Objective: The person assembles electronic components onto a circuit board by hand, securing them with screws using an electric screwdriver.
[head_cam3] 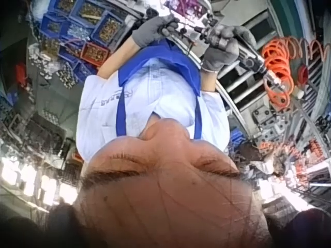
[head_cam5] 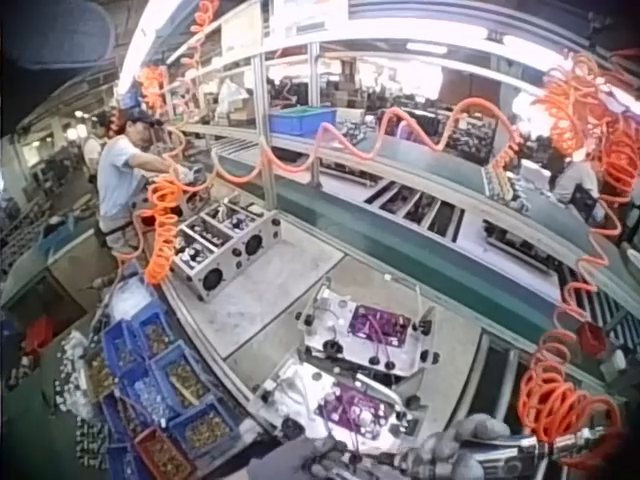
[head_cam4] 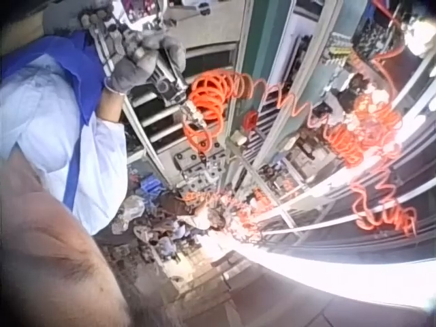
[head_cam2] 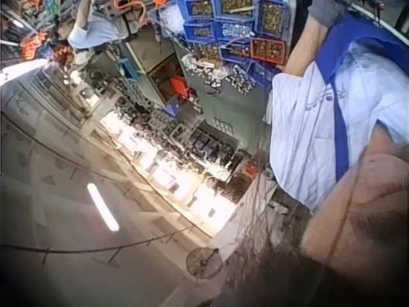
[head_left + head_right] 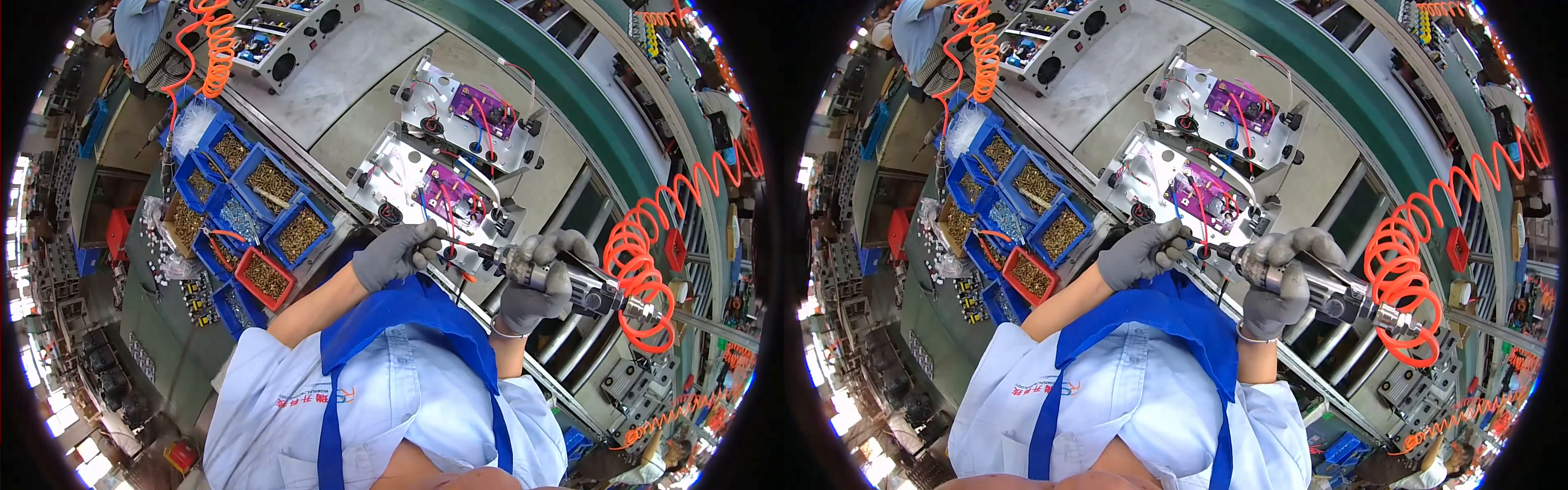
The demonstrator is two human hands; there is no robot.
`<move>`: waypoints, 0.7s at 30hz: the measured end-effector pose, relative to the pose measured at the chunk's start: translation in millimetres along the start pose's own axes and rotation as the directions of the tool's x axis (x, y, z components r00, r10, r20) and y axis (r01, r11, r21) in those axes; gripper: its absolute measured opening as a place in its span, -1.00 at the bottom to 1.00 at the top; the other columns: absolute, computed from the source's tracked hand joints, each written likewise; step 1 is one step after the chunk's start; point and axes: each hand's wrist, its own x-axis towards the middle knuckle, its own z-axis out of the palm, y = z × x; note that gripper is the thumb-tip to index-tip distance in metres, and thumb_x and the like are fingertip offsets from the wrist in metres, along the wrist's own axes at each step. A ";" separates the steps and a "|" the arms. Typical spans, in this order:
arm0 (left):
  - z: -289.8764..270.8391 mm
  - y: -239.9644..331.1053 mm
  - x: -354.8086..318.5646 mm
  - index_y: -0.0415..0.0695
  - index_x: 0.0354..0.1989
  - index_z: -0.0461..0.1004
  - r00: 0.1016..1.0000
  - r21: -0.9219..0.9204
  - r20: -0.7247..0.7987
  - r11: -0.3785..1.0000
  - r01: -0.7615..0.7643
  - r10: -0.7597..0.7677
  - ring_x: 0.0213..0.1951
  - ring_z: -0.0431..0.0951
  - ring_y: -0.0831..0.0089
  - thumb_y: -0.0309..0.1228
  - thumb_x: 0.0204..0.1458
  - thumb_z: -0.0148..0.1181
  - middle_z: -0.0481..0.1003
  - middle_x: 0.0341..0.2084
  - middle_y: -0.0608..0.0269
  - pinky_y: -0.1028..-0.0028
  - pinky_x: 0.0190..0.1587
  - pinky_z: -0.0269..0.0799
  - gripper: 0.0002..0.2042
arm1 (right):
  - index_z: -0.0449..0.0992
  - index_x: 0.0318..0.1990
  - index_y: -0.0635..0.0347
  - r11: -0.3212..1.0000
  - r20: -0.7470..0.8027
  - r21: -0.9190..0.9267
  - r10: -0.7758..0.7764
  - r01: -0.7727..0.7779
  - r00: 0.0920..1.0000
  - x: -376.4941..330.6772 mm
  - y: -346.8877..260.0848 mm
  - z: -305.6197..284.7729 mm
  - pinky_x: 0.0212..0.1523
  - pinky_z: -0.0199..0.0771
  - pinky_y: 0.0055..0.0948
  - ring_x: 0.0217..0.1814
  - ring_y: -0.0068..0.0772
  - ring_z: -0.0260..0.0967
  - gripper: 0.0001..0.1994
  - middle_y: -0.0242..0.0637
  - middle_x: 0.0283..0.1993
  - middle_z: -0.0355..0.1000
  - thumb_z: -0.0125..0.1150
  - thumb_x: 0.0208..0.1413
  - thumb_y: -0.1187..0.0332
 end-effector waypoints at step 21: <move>2.6 5.8 19.3 -0.17 -0.47 0.53 0.734 0.979 -0.129 -0.032 0.201 0.667 -0.49 0.54 0.33 0.15 0.08 0.00 0.50 -0.62 0.13 0.33 -0.48 0.38 -0.45 | 0.36 0.01 0.17 0.988 -0.079 -0.013 -0.156 0.156 0.985 11.1 -10.2 -16.3 -0.53 0.42 -0.48 -0.48 -0.47 0.27 -0.54 -0.27 -0.36 0.24 0.14 -0.13 0.30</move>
